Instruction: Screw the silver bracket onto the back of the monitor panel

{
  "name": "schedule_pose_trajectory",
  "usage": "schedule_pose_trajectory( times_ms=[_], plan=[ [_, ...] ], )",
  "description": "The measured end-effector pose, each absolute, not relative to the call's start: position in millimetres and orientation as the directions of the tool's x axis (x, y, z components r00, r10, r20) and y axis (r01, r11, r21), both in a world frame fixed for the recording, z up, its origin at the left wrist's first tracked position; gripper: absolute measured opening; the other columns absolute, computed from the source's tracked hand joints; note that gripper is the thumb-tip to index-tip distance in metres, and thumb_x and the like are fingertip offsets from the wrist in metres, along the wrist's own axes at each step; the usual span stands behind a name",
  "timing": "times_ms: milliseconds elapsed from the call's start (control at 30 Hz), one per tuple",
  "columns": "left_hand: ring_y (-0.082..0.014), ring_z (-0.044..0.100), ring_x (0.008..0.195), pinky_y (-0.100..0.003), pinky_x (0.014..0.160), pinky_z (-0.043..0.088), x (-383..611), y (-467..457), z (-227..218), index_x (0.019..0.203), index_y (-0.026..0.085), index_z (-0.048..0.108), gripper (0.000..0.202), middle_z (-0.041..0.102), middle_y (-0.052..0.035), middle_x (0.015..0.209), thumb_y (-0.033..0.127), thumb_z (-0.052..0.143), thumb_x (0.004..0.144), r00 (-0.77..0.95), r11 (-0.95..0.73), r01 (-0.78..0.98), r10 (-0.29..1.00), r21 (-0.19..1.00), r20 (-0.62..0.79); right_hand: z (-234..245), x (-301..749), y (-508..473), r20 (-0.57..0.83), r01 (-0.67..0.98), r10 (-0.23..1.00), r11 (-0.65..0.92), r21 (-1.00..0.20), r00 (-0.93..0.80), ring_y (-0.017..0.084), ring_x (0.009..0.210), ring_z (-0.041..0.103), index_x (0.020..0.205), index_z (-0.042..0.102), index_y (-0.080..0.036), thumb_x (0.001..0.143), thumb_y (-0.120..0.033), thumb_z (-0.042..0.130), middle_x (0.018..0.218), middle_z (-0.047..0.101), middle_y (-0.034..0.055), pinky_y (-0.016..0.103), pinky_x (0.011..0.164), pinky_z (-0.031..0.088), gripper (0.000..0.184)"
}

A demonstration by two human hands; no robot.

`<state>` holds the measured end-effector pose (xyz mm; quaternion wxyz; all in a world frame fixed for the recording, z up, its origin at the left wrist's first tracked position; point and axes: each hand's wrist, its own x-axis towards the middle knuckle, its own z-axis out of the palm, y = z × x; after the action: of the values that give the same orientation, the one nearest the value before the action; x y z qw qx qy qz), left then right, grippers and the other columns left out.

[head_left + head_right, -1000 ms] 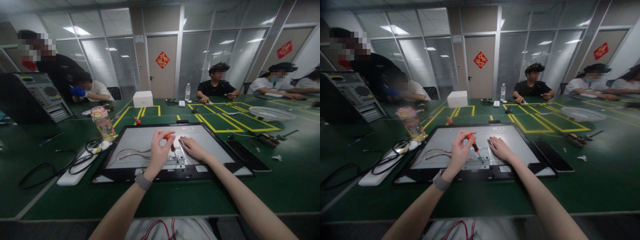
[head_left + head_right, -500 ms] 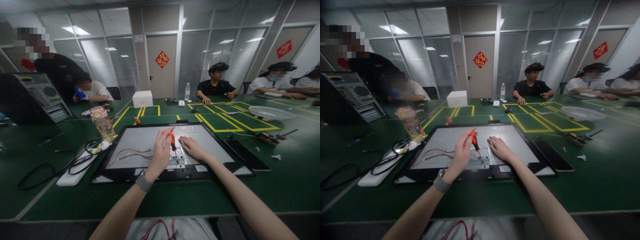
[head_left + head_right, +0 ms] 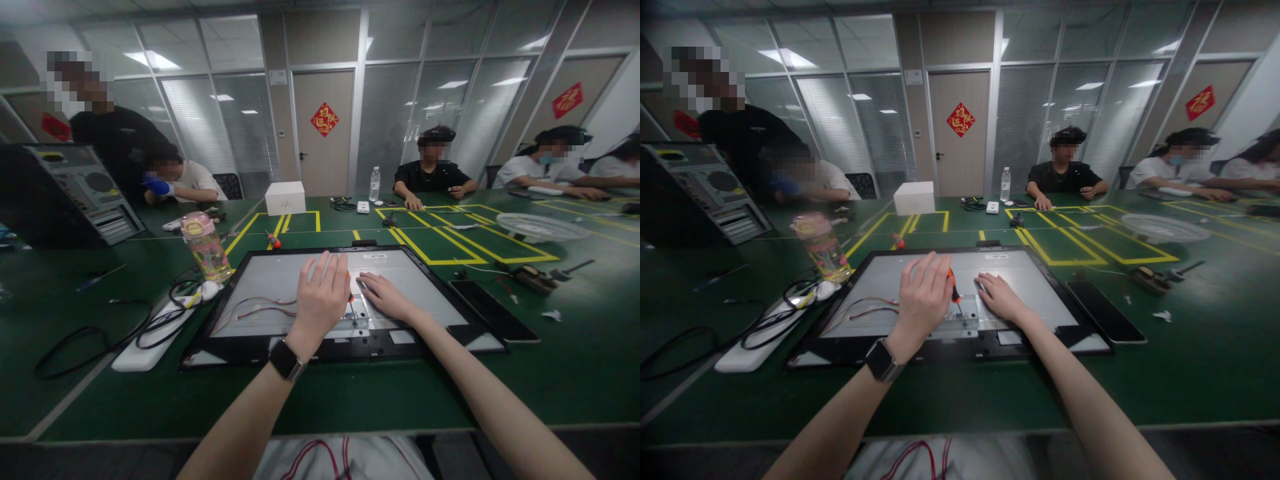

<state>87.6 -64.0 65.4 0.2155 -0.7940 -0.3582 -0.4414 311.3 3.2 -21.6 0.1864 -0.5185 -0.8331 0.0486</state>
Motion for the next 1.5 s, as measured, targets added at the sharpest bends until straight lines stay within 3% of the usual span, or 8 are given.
schedule_pose_trajectory(
  times_ms=[400,567,667,733,900,1033,1200,1500],
  plan=[
    [-0.0276,0.062,0.116,-0.046,0.103,0.041,89.4,-64.4,66.6,0.130,0.011,0.057,0.036,0.071,-0.0142,0.118,0.018,0.045,0.097,0.361,-0.584,0.800,0.279,-0.142,0.890,-25.3,312.3,5.5,0.267,0.850,0.881,0.457,-0.262,-0.391,0.029,0.138,0.044,0.136,0.054,-0.013,0.099,-0.031,0.037,0.147,0.050,0.0173,0.053,0.115,0.031,0.045],
    [-0.0203,0.062,0.114,-0.036,0.096,0.049,90.3,-61.7,60.8,0.135,0.015,0.052,0.038,0.067,-0.0130,0.120,0.016,0.038,0.101,0.272,-0.835,0.492,0.416,0.246,0.868,-25.2,312.6,5.1,0.266,0.844,0.879,0.461,-0.273,-0.394,0.028,0.138,0.043,0.137,0.054,-0.016,0.099,-0.031,0.038,0.147,0.050,0.0157,0.052,0.115,0.031,0.044],
    [-0.0160,0.065,0.090,-0.029,0.082,0.052,91.5,-62.0,60.7,0.116,0.021,0.066,0.023,0.065,-0.0051,0.098,0.024,0.055,0.095,0.140,-0.809,0.283,0.566,0.515,0.813,-25.1,313.0,5.3,0.280,0.837,0.876,0.467,-0.284,-0.394,0.028,0.137,0.044,0.135,0.055,-0.018,0.098,-0.030,0.040,0.147,0.050,0.0148,0.053,0.115,0.030,0.043],
    [-0.0146,0.062,0.083,-0.028,0.080,0.051,91.9,-62.9,62.5,0.106,0.022,0.071,0.018,0.060,-0.0024,0.091,0.027,0.065,0.090,0.096,-0.781,0.209,0.615,0.588,0.783,-25.2,313.1,5.5,0.278,0.836,0.875,0.470,-0.285,-0.397,0.029,0.137,0.044,0.136,0.055,-0.017,0.098,-0.030,0.040,0.147,0.050,0.0150,0.053,0.116,0.030,0.043],
    [-0.0172,0.062,0.101,-0.031,0.089,0.050,93.0,-65.1,66.3,0.123,0.022,0.065,0.032,0.063,-0.0082,0.112,0.020,0.044,0.098,0.184,-0.724,-0.011,0.677,0.690,0.713,-25.8,312.8,5.6,0.274,0.837,0.875,0.469,-0.281,-0.399,0.029,0.138,0.044,0.136,0.055,-0.016,0.098,-0.032,0.039,0.147,0.050,0.0162,0.053,0.116,0.030,0.044],
    [-0.0146,0.060,0.085,-0.027,0.078,0.051,94.0,-65.1,65.2,0.116,0.021,0.069,0.028,0.061,-0.0043,0.094,0.020,0.058,0.091,0.086,-0.717,0.070,0.697,0.693,0.712,-26.7,313.4,6.0,0.271,0.837,0.878,0.466,-0.288,-0.395,0.029,0.138,0.043,0.137,0.054,-0.017,0.098,-0.032,0.039,0.148,0.049,0.0158,0.053,0.116,0.029,0.044],
    [-0.0154,0.062,0.095,-0.029,0.085,0.050,93.5,-64.1,64.4,0.118,0.021,0.068,0.031,0.064,-0.0065,0.105,0.019,0.046,0.097,0.074,-0.737,0.074,0.676,0.672,0.733,-28.4,314.9,7.2,0.289,0.830,0.869,0.479,-0.287,-0.402,0.028,0.138,0.043,0.136,0.055,-0.020,0.098,-0.032,0.040,0.147,0.050,0.0138,0.053,0.115,0.030,0.043],
    [-0.0148,0.058,0.083,-0.028,0.079,0.049,93.2,-67.8,65.9,0.108,0.021,0.071,0.021,0.056,-0.0035,0.093,0.023,0.055,0.093,0.023,-0.745,0.208,0.651,0.634,0.759,-26.9,315.0,6.2,0.277,0.836,0.874,0.471,-0.283,-0.399,0.028,0.138,0.044,0.136,0.055,-0.019,0.098,-0.033,0.039,0.147,0.050,0.0144,0.053,0.115,0.032,0.043]
  ],
)
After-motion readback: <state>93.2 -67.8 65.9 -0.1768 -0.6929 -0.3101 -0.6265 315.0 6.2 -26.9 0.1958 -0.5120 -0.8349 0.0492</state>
